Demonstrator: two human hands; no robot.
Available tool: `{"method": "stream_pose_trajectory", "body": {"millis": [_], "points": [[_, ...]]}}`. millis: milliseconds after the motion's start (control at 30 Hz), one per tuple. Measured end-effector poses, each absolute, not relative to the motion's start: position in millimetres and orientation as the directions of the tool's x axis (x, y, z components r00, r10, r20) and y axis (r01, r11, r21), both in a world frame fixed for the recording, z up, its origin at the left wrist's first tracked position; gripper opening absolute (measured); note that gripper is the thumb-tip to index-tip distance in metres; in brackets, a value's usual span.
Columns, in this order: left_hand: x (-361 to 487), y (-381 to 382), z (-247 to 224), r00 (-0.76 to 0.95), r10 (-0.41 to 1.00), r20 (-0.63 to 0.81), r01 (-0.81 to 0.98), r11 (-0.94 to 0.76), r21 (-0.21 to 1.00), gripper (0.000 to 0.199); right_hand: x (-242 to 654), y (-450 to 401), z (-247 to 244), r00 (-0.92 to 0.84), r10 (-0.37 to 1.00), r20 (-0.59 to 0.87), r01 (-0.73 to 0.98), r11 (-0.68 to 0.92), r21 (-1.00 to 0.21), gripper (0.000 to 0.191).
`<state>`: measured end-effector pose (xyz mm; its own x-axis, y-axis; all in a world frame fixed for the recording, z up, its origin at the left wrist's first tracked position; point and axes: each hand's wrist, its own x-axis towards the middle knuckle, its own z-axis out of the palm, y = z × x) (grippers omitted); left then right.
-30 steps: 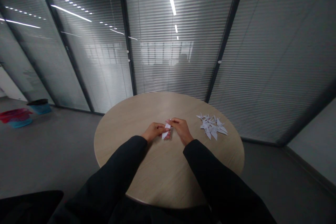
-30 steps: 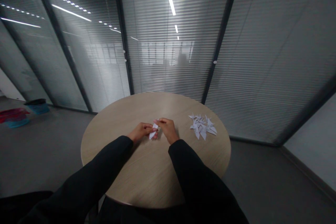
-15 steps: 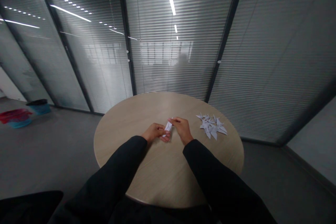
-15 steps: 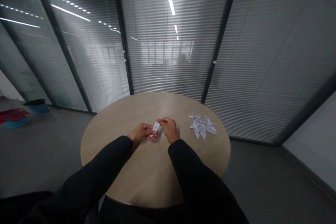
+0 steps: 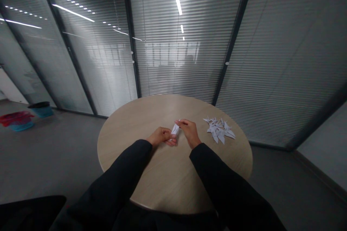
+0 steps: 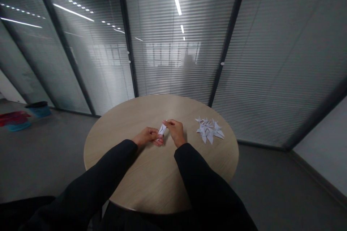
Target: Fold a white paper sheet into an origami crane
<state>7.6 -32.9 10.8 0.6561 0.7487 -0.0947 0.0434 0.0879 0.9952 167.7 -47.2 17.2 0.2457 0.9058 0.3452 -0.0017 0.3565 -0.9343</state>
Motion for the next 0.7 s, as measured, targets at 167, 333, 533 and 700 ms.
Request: {"method": "stream_pose_trajectory", "body": {"millis": [167, 333, 533, 700], "points": [[7, -31, 9, 0.619, 0.786, 0.015, -0.055, 0.025, 0.998, 0.065, 167, -49, 18, 0.127, 0.929, 0.347, 0.018, 0.347, -0.938, 0.049], [5, -32, 11, 0.664, 0.747, 0.016, -0.092, 0.061, 0.994, 0.057, 166, -49, 13, -0.004, 0.915, 0.403, 0.131, 0.400, -0.907, 0.044], [2, -31, 18, 0.581, 0.813, -0.017, -0.121, 0.108, 0.987, 0.047, 169, -45, 9, -0.005, 0.810, 0.586, 0.286, 0.563, -0.775, 0.041], [-1, -25, 20, 0.420, 0.900, -0.115, -0.137, 0.189, 0.972, 0.024, 172, -44, 9, -0.205, 0.669, 0.715, 0.407, 0.722, -0.559, 0.016]]}}
